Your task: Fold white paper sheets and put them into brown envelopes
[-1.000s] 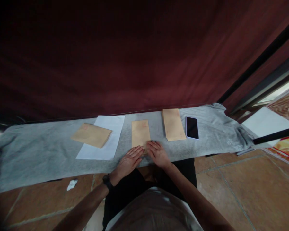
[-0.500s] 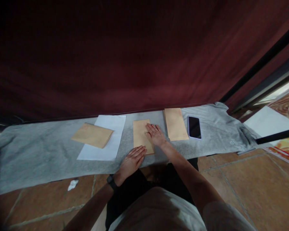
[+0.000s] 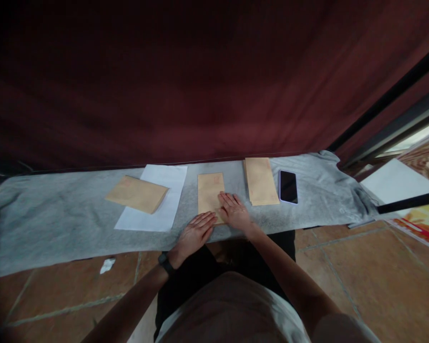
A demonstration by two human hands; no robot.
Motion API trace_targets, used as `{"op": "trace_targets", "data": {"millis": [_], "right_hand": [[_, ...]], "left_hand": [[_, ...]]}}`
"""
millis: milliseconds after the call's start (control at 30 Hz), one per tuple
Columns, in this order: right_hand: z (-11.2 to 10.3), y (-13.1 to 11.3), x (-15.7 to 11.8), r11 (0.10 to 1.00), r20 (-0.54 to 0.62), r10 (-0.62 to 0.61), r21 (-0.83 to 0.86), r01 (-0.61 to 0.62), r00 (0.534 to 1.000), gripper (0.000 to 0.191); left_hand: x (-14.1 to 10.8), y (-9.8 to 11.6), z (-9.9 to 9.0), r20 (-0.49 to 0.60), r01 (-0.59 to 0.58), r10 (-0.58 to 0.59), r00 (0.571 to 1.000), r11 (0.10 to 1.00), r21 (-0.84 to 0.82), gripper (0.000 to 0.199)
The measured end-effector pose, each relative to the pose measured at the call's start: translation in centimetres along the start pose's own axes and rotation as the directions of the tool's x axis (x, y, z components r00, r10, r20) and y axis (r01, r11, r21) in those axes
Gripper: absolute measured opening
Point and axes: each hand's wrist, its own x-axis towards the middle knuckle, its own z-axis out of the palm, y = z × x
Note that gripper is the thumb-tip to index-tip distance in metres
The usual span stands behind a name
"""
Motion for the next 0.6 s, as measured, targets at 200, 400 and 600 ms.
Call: {"op": "trace_targets", "data": {"millis": [200,400,600], "right_hand": [[-1.3,-1.1,-4.1,0.991,0.048,-0.118,0.063,0.114,0.992,0.052],[-1.8,-1.6,-6.2,0.984,0.064,-0.155,0.095,0.148,0.986,0.055],[-1.6,-1.6,-6.0,0.986,0.054,-0.140,0.098,0.134,0.989,0.055]], "left_hand": [[0.0,0.0,0.0,0.016,-0.004,0.004,1.000,1.000,0.001,0.041],[0.5,0.1,-0.5,0.013,0.015,-0.015,1.000,0.999,-0.036,0.036],[4.2,-1.4,-0.5,0.026,0.069,-0.069,0.997,0.998,-0.007,0.036]]}}
